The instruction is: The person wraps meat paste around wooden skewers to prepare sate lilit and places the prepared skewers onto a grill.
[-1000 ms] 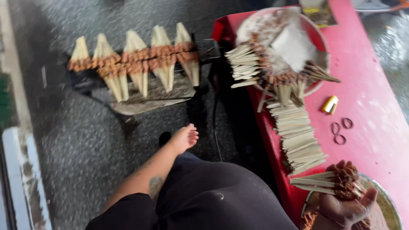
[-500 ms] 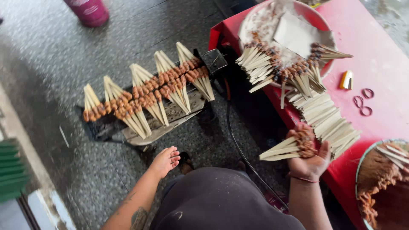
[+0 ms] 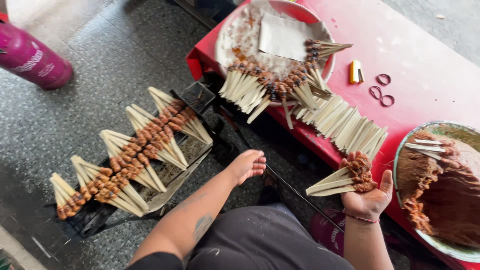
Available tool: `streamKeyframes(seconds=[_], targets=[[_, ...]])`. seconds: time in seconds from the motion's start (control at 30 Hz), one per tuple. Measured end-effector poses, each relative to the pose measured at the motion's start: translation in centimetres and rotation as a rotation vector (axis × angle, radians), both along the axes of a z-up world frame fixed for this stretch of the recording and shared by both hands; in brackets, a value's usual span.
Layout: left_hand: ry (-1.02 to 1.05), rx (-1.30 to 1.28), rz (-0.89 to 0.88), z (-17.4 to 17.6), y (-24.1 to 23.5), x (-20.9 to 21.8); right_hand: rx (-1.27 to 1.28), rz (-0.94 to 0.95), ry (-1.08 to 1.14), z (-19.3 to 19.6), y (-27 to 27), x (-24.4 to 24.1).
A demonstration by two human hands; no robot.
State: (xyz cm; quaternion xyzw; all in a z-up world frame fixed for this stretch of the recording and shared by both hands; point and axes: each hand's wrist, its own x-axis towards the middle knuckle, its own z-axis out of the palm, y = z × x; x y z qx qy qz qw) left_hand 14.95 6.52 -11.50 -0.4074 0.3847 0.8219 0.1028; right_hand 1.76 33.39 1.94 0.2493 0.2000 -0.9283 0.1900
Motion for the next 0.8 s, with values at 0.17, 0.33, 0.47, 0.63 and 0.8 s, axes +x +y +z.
streamKeyframes(seconds=[0.17, 0.33, 0.47, 0.63, 0.8], targets=[[-0.075, -0.107, 0.112, -3.0, 2.5, -11.9, 0.023, -0.002, -0.004, 0.2, 2.0, -6.9], [-0.276, -0.241, 0.201, -5.1, 3.2, -18.3, -0.004, 0.027, -0.005, 0.5, 4.0, -14.1], [-0.280, -0.249, 0.199, -4.8, 4.0, -19.4, 0.007, 0.066, -0.004, -0.6, 4.8, -18.5], [-0.204, -0.347, 0.248, 0.3, 4.8, -19.6, -0.013, 0.071, -0.040, -1.3, 4.6, -21.1], [-0.141, -0.434, 0.181, 5.6, 5.7, -22.8, -0.042, 0.085, -0.077, -2.2, 4.5, -22.5]])
